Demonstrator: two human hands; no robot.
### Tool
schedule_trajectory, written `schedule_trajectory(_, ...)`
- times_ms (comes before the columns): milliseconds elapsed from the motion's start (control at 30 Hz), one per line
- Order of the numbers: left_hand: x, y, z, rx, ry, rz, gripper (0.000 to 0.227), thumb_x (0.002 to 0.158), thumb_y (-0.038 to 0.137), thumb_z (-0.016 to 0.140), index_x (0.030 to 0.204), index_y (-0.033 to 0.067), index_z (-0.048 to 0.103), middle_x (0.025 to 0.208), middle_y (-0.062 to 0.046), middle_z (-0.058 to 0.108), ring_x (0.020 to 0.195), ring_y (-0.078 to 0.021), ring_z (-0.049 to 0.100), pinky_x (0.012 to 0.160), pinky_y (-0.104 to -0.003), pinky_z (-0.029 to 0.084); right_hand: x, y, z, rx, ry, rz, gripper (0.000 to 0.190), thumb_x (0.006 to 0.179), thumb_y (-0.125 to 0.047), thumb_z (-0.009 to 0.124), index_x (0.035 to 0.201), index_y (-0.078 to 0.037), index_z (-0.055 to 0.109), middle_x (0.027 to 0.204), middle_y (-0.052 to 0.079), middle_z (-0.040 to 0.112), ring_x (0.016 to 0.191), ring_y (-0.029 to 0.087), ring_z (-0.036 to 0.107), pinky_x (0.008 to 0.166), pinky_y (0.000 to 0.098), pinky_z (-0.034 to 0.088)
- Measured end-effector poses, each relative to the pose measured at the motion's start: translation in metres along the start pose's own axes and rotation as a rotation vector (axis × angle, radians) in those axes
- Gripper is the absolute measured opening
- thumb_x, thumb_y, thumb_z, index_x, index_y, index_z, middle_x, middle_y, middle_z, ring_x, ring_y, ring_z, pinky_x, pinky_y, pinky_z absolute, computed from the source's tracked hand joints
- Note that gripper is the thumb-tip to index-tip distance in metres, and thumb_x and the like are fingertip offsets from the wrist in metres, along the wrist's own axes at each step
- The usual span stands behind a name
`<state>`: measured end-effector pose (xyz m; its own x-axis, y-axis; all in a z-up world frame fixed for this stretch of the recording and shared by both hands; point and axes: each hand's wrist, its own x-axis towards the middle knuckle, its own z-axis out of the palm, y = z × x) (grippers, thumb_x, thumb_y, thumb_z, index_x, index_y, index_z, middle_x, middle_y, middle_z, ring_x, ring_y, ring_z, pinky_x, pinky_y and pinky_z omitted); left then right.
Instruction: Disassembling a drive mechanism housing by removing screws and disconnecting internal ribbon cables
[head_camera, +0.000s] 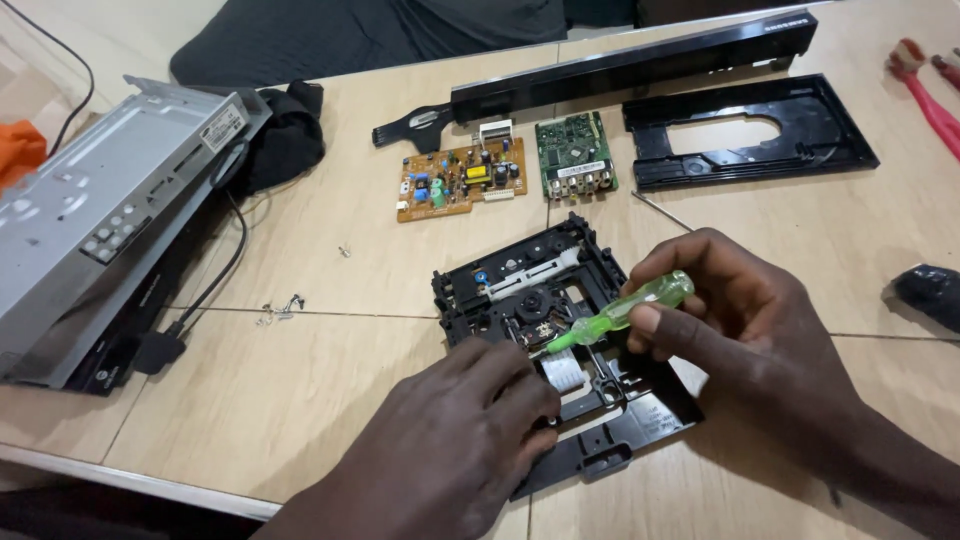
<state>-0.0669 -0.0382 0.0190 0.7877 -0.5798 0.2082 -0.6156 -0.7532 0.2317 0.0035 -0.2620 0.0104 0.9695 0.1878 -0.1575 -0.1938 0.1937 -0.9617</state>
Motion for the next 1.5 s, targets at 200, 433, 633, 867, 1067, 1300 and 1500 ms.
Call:
schedule_trajectory(200, 0.001, 0.005, 0.001, 0.096, 0.057, 0.014, 0.018, 0.101, 0.025, 0.061, 0.105, 0.0084, 0.065, 0.104, -0.011, 0.061, 0.093, -0.0337, 0.056, 0.066, -0.047, 0.048, 0.005, 0.002, -0.007, -0.236, -0.033, -0.105, 0.026, 0.081, -0.004, 0.076, 0.106, 0.001, 0.070, 0.082, 0.015, 0.071, 0.069, 0.024, 0.067, 0.062, 0.0354, 0.053)
schedule_trajectory(433, 0.001, 0.005, -0.033, -0.221, 0.118, -0.061, 0.007, 0.096, 0.022, 0.060, 0.097, 0.0157, 0.061, 0.094, -0.005, 0.062, 0.086, -0.0251, 0.061, 0.067, -0.041, 0.049, 0.003, 0.001, -0.004, -0.167, -0.022, -0.077, 0.026, 0.080, -0.001, 0.076, 0.105, 0.002, 0.070, 0.081, 0.016, 0.068, 0.068, 0.025, 0.065, 0.062, 0.0361, 0.051)
schedule_trajectory(633, -0.014, -0.041, -0.064, -0.179, 0.298, -0.183, 0.005, 0.086, 0.018, 0.062, 0.089, 0.0153, 0.065, 0.089, 0.000, 0.067, 0.083, -0.0153, 0.066, 0.077, -0.030, 0.052, -0.003, -0.006, 0.006, -0.035, 0.084, -0.006, 0.023, 0.081, 0.007, 0.072, 0.104, 0.005, 0.066, 0.081, 0.022, 0.064, 0.069, 0.029, 0.059, 0.061, 0.0397, 0.047)
schedule_trajectory(867, -0.037, -0.158, -0.055, 0.023, 0.356, -0.504, 0.007, 0.085, 0.019, 0.065, 0.089, 0.0140, 0.069, 0.093, -0.001, 0.068, 0.088, -0.0170, 0.065, 0.072, -0.034, 0.054, 0.002, -0.022, 0.004, -0.342, 0.132, -0.083, 0.026, 0.087, 0.001, 0.069, 0.112, 0.003, 0.065, 0.095, 0.023, 0.075, 0.075, 0.034, 0.071, 0.071, 0.0414, 0.058)
schedule_trajectory(1067, -0.043, -0.191, -0.041, 0.022, 0.276, -0.522, 0.006, 0.083, 0.020, 0.066, 0.087, 0.0178, 0.070, 0.089, 0.002, 0.068, 0.080, -0.0162, 0.062, 0.068, -0.034, 0.048, 0.007, -0.021, 0.001, -0.395, 0.175, -0.142, 0.023, 0.092, -0.002, 0.064, 0.114, 0.004, 0.062, 0.090, 0.024, 0.069, 0.077, 0.032, 0.066, 0.079, 0.0417, 0.057)
schedule_trajectory(1300, -0.045, -0.186, -0.037, 0.128, 0.243, -0.568, 0.005, 0.087, 0.021, 0.072, 0.092, 0.0184, 0.070, 0.095, 0.001, 0.068, 0.086, -0.0186, 0.063, 0.071, -0.036, 0.047, 0.019, 0.003, -0.013, -0.297, 0.112, -0.299, 0.021, 0.094, 0.001, 0.061, 0.114, 0.006, 0.056, 0.108, 0.022, 0.067, 0.077, 0.030, 0.065, 0.074, 0.0350, 0.052)
schedule_trajectory(1500, -0.049, -0.185, -0.038, 0.159, 0.245, -0.545, 0.005, 0.083, 0.018, 0.067, 0.088, 0.0174, 0.066, 0.091, -0.001, 0.070, 0.089, -0.0247, 0.062, 0.071, -0.040, 0.046, 0.031, 0.018, -0.030, -0.207, 0.045, -0.348, 0.024, 0.095, 0.000, 0.058, 0.117, 0.003, 0.052, 0.111, 0.023, 0.064, 0.079, 0.032, 0.065, 0.072, 0.0347, 0.050)
